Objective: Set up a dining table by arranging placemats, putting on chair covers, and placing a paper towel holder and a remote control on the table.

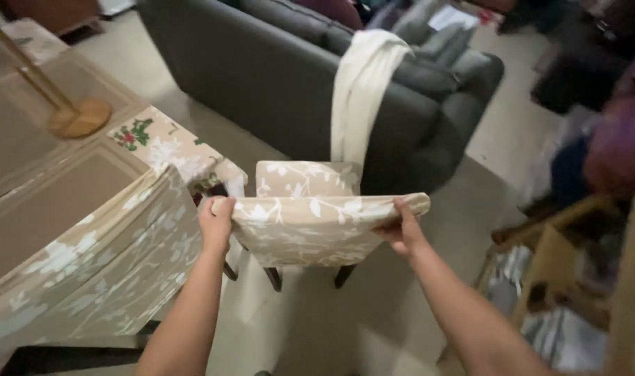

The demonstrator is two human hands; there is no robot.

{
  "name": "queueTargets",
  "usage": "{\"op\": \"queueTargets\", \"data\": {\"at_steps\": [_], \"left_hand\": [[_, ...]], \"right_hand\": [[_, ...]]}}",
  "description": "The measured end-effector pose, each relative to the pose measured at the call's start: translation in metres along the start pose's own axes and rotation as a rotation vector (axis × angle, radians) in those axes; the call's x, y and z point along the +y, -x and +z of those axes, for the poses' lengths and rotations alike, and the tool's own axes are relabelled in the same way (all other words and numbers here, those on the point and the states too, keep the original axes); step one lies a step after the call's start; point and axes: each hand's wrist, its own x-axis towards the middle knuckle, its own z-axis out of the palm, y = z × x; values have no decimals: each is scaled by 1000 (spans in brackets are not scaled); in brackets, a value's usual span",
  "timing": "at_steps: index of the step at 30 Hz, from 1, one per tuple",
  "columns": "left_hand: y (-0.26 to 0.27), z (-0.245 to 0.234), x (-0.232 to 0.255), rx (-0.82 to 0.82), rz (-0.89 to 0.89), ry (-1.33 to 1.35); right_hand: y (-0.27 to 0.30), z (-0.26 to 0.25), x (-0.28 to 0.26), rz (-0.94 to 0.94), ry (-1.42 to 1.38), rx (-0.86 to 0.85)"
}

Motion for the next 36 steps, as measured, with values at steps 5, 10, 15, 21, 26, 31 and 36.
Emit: {"op": "queueTargets", "data": {"at_steps": [5,10,15,21,26,31,36], "left_hand": [[2,23,13,-5,-147,49],[-4,50,12,43,-155,26],[-44,66,-1,171,-144,143],[-60,73,14,315,-152,-166],[-91,90,76,369,-149,-396],[-125,88,48,373,17,-499],[-160,91,51,415,66,-474]], "right_hand": [[-54,2,-37,1,50,2],[-108,-5,-58,-2,76,-55],[-156,16,-68,60,115,-109],[-238,53,-78,140,117,-146],[-269,123,-104,89,234,-99],[-353,144,-94,96,238,-182],[-389,199,-98,108,350,-172]]}}
